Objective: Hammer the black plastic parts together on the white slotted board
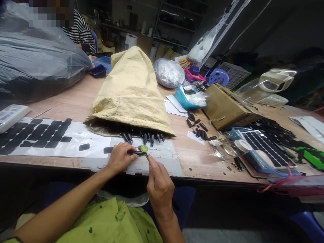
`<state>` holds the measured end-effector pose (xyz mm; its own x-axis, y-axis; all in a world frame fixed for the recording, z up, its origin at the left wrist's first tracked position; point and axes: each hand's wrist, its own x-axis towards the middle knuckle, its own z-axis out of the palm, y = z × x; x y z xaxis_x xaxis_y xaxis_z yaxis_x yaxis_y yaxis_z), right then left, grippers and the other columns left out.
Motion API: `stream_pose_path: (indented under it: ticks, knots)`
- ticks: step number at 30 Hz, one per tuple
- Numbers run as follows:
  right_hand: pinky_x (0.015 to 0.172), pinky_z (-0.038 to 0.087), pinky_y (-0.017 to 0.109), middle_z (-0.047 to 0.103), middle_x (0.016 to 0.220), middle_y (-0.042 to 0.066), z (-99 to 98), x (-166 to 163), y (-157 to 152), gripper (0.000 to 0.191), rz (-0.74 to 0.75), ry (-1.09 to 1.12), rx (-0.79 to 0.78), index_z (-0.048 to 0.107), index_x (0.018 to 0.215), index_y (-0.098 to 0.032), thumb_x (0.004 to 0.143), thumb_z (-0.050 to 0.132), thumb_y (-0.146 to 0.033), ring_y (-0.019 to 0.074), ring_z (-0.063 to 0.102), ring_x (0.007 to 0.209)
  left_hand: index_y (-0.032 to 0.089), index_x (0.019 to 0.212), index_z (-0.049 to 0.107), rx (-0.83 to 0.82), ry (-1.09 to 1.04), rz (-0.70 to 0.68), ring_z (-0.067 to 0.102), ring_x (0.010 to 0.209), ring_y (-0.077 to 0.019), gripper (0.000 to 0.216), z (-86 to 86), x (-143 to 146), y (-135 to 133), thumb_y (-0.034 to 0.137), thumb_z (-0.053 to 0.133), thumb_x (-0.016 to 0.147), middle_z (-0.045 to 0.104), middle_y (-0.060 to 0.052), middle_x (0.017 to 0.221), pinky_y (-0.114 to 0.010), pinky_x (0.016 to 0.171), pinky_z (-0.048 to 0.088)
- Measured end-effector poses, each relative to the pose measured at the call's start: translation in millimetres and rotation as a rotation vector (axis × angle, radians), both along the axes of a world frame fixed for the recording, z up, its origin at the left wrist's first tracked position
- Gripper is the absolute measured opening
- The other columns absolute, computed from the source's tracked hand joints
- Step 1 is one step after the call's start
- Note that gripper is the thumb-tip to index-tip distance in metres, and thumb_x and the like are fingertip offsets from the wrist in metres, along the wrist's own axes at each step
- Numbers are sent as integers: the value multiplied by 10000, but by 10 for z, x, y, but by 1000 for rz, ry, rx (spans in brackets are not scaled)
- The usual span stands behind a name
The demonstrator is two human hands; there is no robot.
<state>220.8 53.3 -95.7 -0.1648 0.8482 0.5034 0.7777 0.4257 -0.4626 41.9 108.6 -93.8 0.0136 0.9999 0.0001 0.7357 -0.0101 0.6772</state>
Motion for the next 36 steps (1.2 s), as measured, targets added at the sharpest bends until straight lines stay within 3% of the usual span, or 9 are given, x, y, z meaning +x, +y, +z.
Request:
stream_pose_path:
  ticks: [6, 12, 17, 22, 27, 36]
  knots:
    - [788, 513, 225, 711, 1033, 55, -36, -7, 0, 407, 1, -126, -83, 603, 1312, -247, 969, 396, -176, 138, 665, 921, 238, 888, 717, -11, 11, -34, 565, 983, -218, 121, 12, -16, 5, 269, 732, 772, 699, -11, 954, -375, 867, 377]
    - [833, 497, 240, 699, 1051, 57, 87, -30, 7, 416, 6, -19, -23, 587, 1327, -243, 954, 422, -160, 143, 656, 951, 231, 872, 711, -32, -6, -23, 575, 980, -224, 133, 29, -17, 18, 252, 753, 747, 699, -9, 940, -383, 883, 383]
    - [725, 482, 203, 708, 967, 34, 99, -30, 2, 408, -3, -167, -92, 614, 1297, -254, 960, 402, -162, 134, 668, 866, 217, 814, 713, -66, -21, 4, 578, 958, -223, 125, 50, -8, 38, 240, 775, 708, 685, -9, 880, -373, 871, 384]
    - [803, 480, 217, 704, 1027, 36, 129, -53, -23, 419, -28, -99, -42, 592, 1321, -253, 951, 421, -154, 132, 658, 922, 221, 835, 717, -67, -23, 2, 578, 953, -221, 145, 40, -2, 41, 243, 775, 704, 680, -6, 871, -370, 863, 385]
    - [692, 476, 207, 718, 969, 16, 115, -76, -15, 400, -77, -188, -89, 630, 1281, -270, 952, 426, -171, 130, 673, 840, 220, 828, 724, -71, -10, 4, 578, 940, -223, 126, 42, -9, 42, 242, 750, 707, 678, -11, 864, -374, 864, 390]
    - [894, 510, 262, 702, 1179, 27, 88, 69, 19, 366, -156, 67, -190, 651, 1254, -255, 935, 474, -273, 173, 667, 1030, 220, 937, 706, 62, 9, -67, 574, 933, -224, 256, -31, -70, -32, 210, 708, 681, 667, -14, 916, -375, 854, 413]
